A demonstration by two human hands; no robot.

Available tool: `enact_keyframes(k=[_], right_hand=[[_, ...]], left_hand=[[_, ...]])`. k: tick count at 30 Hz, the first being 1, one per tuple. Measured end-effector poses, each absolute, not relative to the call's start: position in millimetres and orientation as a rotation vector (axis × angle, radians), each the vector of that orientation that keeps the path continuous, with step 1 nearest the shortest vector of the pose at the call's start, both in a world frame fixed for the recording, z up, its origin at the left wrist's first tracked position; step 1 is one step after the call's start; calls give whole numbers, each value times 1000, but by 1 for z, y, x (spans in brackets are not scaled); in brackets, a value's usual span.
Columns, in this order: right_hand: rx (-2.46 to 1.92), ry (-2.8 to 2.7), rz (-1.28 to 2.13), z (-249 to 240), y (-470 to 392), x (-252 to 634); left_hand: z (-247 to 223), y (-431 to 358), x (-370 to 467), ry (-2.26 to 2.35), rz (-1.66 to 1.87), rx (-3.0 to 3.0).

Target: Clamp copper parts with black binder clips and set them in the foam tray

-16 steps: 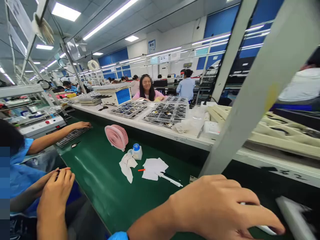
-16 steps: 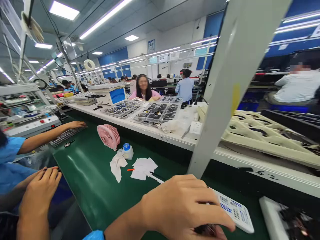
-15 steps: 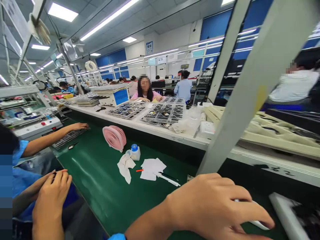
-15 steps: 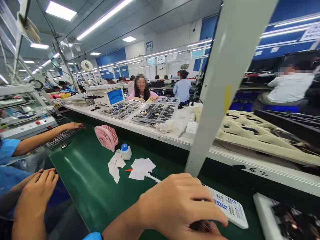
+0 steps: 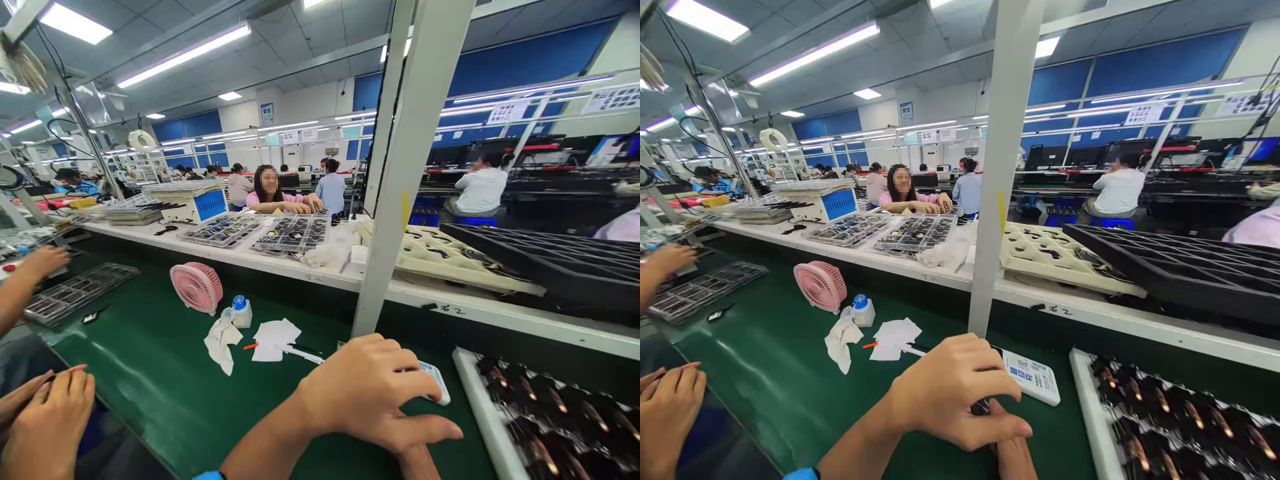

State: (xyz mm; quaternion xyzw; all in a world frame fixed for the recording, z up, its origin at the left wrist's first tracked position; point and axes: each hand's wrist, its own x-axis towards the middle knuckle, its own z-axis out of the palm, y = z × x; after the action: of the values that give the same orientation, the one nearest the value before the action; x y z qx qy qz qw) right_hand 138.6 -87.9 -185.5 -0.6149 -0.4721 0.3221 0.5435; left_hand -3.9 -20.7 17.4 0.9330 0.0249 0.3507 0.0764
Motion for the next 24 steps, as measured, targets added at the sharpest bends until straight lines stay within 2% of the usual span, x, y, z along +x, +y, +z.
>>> enact_keyframes(k=[7,14,19,24], right_hand=[[-1430,-1035,878,-196,-83,141],[-1391,-851,925,-188,-77,137],[-1400,-898,1002,-191,-76,135],[-1430,-956,1072,-193,-81,132]], left_hand=[[9,-21,-15,114,943,2589],[-80,14,-24,784,751,2139],[-141,20,-17,667,533,1638],[-169,13,-12,634,492,1435]])
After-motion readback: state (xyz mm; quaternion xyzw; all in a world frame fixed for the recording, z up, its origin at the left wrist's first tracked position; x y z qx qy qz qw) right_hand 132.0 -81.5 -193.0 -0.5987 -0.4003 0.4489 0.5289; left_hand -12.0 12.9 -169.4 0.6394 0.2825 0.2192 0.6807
